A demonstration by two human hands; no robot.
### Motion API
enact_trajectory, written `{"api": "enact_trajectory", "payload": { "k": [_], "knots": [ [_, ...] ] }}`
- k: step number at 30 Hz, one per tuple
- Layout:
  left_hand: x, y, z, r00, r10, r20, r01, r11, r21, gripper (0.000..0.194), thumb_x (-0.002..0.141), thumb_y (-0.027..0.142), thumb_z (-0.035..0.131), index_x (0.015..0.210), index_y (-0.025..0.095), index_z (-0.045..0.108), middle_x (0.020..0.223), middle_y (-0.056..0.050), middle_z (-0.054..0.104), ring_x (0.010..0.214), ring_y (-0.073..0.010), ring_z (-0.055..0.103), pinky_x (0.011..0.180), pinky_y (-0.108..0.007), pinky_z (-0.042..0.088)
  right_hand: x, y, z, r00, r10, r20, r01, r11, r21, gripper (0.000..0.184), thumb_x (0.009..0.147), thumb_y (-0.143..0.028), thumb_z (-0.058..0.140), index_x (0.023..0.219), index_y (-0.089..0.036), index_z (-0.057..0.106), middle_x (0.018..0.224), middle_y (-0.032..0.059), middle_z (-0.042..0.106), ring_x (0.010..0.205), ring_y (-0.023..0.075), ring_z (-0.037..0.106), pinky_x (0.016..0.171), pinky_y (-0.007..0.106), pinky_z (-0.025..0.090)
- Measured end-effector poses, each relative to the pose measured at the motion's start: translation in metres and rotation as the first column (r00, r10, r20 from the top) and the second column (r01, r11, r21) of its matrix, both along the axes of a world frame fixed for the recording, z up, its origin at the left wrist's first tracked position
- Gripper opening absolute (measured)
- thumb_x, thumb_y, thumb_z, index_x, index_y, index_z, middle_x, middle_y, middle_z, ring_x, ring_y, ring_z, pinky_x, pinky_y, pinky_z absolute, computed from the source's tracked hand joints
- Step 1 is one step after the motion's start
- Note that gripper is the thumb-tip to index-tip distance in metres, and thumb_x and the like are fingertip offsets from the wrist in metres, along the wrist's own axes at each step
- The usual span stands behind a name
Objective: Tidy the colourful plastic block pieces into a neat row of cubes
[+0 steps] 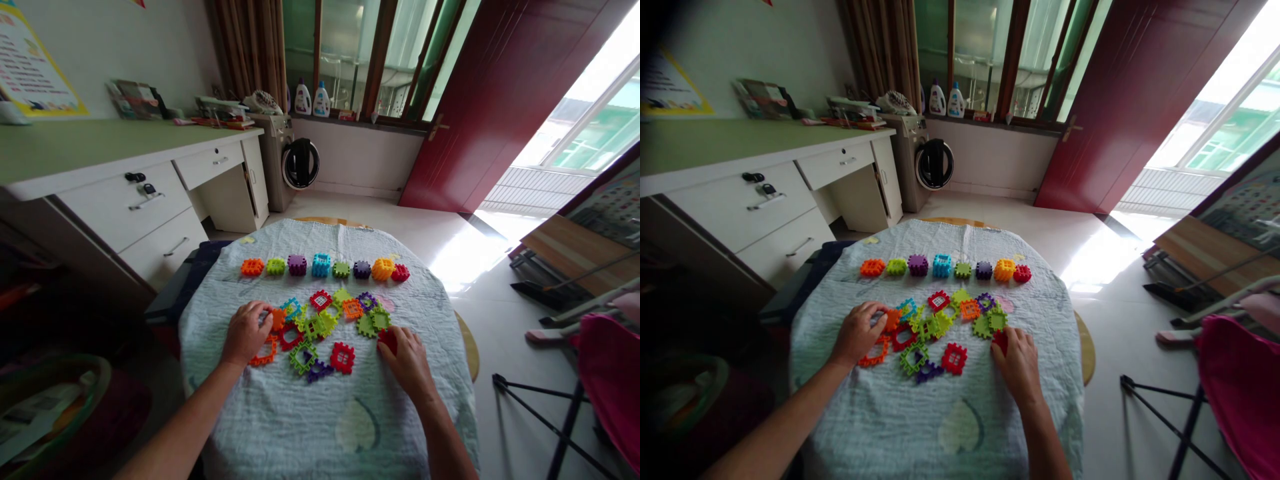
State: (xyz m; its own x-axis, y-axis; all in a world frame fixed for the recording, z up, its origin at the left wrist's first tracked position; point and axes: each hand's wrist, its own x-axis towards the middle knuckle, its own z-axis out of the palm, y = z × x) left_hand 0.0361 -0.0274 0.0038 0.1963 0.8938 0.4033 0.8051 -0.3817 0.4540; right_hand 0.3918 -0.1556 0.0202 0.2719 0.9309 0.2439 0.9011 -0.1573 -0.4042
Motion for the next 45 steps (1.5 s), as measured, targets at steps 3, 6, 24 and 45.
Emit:
{"api": "enact_trajectory", "payload": {
  "k": [3, 6, 24, 45],
  "knots": [
    [0.000, 0.000, 0.000, 1.000, 0.002, -0.007, -0.003, 1.000, -0.006, 0.017, 0.083, 0.028, 0.048, 0.089, 0.021, 0.062, 0.098, -0.007, 0.068, 0.095, -0.0239, 0.060, 0.092, -0.038, 0.046, 0.005, -0.007, -0.002, 0.998, 0.044, -0.040, -0.047, 0.996, -0.073, 0.022, 0.081, -0.038, 0.061, 0.095, -0.021, 0.066, 0.095, 0.0078, 0.065, 0.088, 0.0238, 0.057, 0.080, 0.036, 0.044],
    [0.000, -0.001, 0.000, 1.000, 0.002, -0.001, -0.002, 1.000, -0.007, 0.017, 0.083, 0.028, 0.048, 0.088, 0.021, 0.062, 0.098, -0.007, 0.068, 0.096, -0.0237, 0.060, 0.092, -0.038, 0.046, 0.006, -0.007, 0.001, 0.996, 0.080, -0.044, -0.084, 0.992, -0.095, 0.017, 0.080, -0.038, 0.062, 0.085, -0.023, 0.066, 0.090, 0.0061, 0.065, 0.083, 0.0223, 0.058, 0.078, 0.034, 0.043],
    [0.000, -0.001, 0.001, 1.000, 0.000, -0.003, 0.000, 1.000, -0.014, 0.015, 0.084, 0.027, 0.048, 0.088, 0.022, 0.062, 0.097, -0.006, 0.067, 0.096, -0.0240, 0.060, 0.091, -0.038, 0.046, -0.008, 0.105, 0.005, 0.997, -0.019, 0.071, 0.023, 0.999, -0.047, 0.034, 0.078, -0.026, 0.060, 0.111, -0.022, 0.065, 0.102, 0.0079, 0.067, 0.097, 0.0239, 0.056, 0.081, 0.033, 0.039],
    [0.001, 0.000, 0.000, 1.000, -0.003, 0.005, 0.003, 1.000, -0.012, 0.016, 0.083, 0.027, 0.049, 0.088, 0.021, 0.063, 0.097, -0.006, 0.067, 0.095, -0.0240, 0.060, 0.091, -0.038, 0.046, -0.005, 0.045, 0.015, 0.974, 0.200, -0.103, -0.189, 0.976, 0.108, 0.023, 0.083, -0.028, 0.057, 0.103, -0.019, 0.064, 0.103, 0.0082, 0.067, 0.099, 0.0243, 0.058, 0.090, 0.038, 0.045]
  ]
}}
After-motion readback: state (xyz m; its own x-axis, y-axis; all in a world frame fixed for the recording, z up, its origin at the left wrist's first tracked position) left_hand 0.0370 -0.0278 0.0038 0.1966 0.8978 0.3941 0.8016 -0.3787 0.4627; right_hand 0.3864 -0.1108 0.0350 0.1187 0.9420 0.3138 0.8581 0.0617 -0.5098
